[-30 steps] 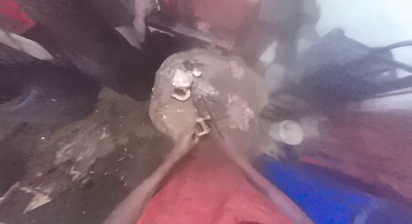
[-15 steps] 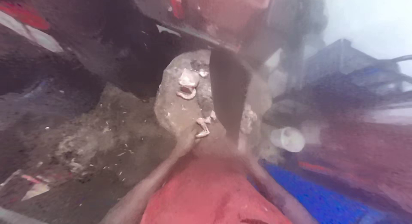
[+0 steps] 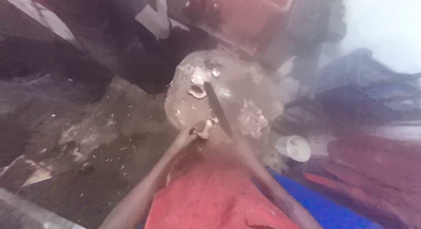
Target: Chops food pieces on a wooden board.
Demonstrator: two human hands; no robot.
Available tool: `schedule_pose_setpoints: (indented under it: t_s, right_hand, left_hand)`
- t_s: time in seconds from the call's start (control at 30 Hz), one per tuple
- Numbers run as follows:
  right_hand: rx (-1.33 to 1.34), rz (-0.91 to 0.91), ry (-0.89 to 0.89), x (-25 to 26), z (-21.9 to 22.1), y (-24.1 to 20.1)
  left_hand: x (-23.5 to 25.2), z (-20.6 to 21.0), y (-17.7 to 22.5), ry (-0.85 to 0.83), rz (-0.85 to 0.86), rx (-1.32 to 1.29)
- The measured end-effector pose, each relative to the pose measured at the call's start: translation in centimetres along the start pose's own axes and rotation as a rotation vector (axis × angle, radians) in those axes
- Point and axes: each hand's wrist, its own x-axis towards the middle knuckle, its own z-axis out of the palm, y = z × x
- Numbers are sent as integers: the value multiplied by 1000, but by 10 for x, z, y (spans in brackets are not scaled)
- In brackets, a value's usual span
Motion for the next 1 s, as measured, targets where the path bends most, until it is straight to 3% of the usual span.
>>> schedule_pose_setpoints:
  t_s: [0.1,0.2,0.27,0.3,0.33,0.4,0.53,0.7,0.77,0.9,1.0]
  right_hand:
    - [180,-265,47,-13,-7,-33]
    - [78,-403,63,-6,2,-26]
    - [-229,-293,6,10,13,10]
    - [-374,-123,-131,20,15,27]
    - [-464,36,-256,32,16,43]
    - [-553,177,-321,40,14,59]
    - [-500,149,-224,23,4,33]
    - [29,-118,-231,-7,0,-31]
    - [27,-169,-302,0,18,-8]
    - [-277,61,-582,23,46,59]
    - [-265,99,-619,22,47,65]
  left_hand:
    - [0,-5,-6,-34,-14,-227]
    - [-2,-1,6,109,-49,-120]
    - [-1,0,12,203,-55,-38]
    - [1,1,7,237,-40,-8]
    - [2,0,8,241,-76,14]
    - [-3,-3,4,234,-116,3]
    - [-22,3,-14,164,-182,-44]
    - [-40,34,-21,197,-156,-87]
    - [-41,43,-20,216,-175,-12]
    - [-42,53,-11,193,-171,187]
    - [-47,57,-13,219,-119,226]
